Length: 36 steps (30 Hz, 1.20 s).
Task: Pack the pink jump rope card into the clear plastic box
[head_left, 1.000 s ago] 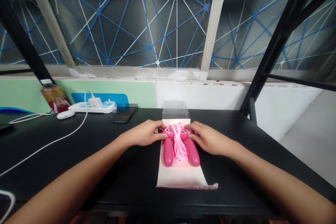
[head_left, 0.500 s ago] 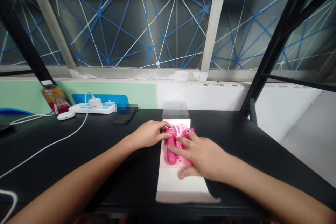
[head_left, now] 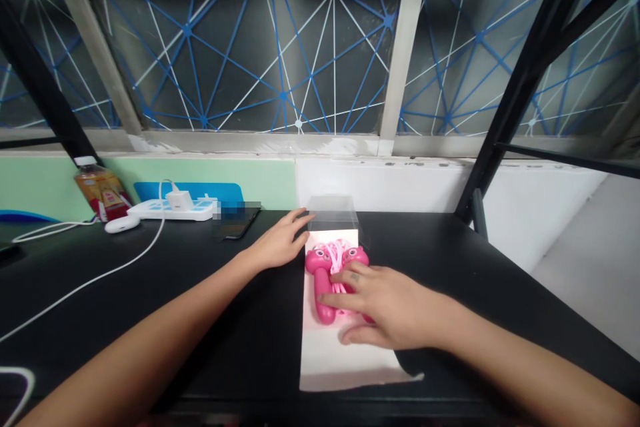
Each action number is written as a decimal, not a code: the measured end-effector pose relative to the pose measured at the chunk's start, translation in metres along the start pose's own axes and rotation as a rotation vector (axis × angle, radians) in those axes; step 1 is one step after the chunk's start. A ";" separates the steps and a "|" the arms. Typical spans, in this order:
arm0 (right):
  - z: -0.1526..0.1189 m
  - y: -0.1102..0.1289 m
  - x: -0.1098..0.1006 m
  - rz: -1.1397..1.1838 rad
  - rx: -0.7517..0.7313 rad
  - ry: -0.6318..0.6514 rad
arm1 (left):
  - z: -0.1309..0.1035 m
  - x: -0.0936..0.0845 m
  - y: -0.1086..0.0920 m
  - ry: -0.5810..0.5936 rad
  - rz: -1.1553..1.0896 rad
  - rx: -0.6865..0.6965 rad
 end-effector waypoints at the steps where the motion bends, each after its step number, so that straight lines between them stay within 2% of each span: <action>1: 0.000 0.000 0.000 0.006 -0.011 0.008 | 0.000 0.001 0.002 0.030 -0.016 -0.003; 9: 0.002 -0.002 0.004 0.027 -0.005 -0.018 | -0.003 -0.004 -0.004 0.057 -0.136 0.008; 13: 0.001 0.002 0.004 -0.009 0.016 -0.030 | 0.001 0.004 0.000 -0.028 -0.228 -0.030; 18: 0.001 0.003 0.003 -0.013 0.020 -0.047 | 0.002 0.007 0.001 -0.083 -0.211 -0.075; 23: 0.004 -0.006 0.011 -0.065 0.078 -0.095 | -0.007 -0.002 -0.012 -0.009 -0.265 0.021; 28: 0.012 -0.025 0.020 -0.268 0.135 -0.133 | -0.014 -0.006 -0.029 0.042 -0.256 0.102; 31: 0.015 -0.032 0.019 -0.347 0.156 -0.177 | -0.016 -0.007 -0.034 0.044 -0.207 0.103; 33: 0.014 -0.028 0.017 -0.279 0.107 -0.193 | -0.016 -0.008 -0.035 0.042 -0.186 0.097; 36: 0.009 -0.008 0.016 -0.004 -0.083 -0.128 | -0.016 -0.010 -0.035 0.046 -0.173 0.100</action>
Point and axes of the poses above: each hand's wrist, its own z-axis towards the middle knuckle, its own x-axis out of the palm, y = z × x, the point moved 2 cm from there along z, towards the middle knuckle, and after that the axes turned 5 degrees about z, right-handed, at the moved point
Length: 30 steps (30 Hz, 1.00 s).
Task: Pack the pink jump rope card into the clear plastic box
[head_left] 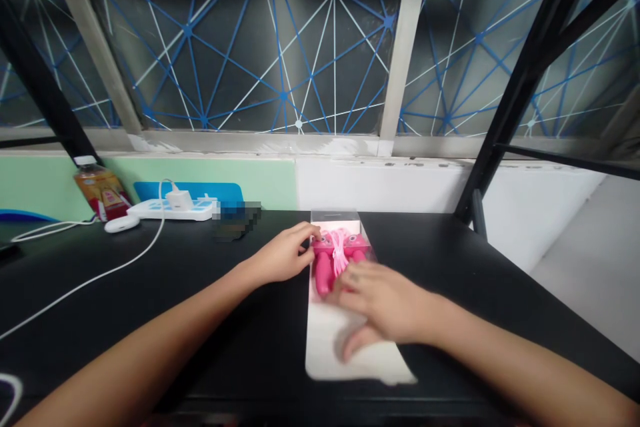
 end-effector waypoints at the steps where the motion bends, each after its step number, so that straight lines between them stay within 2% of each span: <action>1: -0.001 0.008 0.000 0.099 -0.051 0.019 | 0.000 -0.001 0.000 0.002 0.004 0.002; 4: -0.004 0.025 0.000 0.228 -0.090 0.101 | 0.002 -0.001 0.000 0.000 0.016 0.006; 7: -0.004 0.029 0.000 0.229 -0.034 0.142 | 0.003 0.001 0.002 -0.005 0.010 0.008; 13: -0.001 0.016 -0.003 0.187 0.122 0.155 | -0.001 0.004 0.001 -0.019 -0.043 0.018; 18: -0.002 0.003 0.004 0.102 0.264 0.126 | -0.004 0.003 -0.005 -0.001 -0.029 0.029; 21: -0.005 0.000 0.003 0.124 0.284 0.132 | -0.006 0.003 -0.007 -0.001 -0.001 0.042; 25: -0.011 0.000 -0.014 0.222 0.234 0.168 | -0.006 0.000 -0.007 -0.002 0.018 0.037; 27: -0.013 -0.003 -0.025 0.236 0.227 0.127 | -0.006 -0.003 -0.007 0.011 0.002 0.046; 30: -0.014 -0.016 -0.035 0.167 0.276 -0.025 | -0.005 -0.010 -0.005 0.059 -0.044 0.069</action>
Point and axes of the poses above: each hand's wrist, its own z-axis towards the middle knuckle, its own x-axis out of the palm, y = z × x, the point moved 2 cm from there along z, towards the middle knuckle, and after that the axes turned 5 degrees about z, right-handed, at the moved point
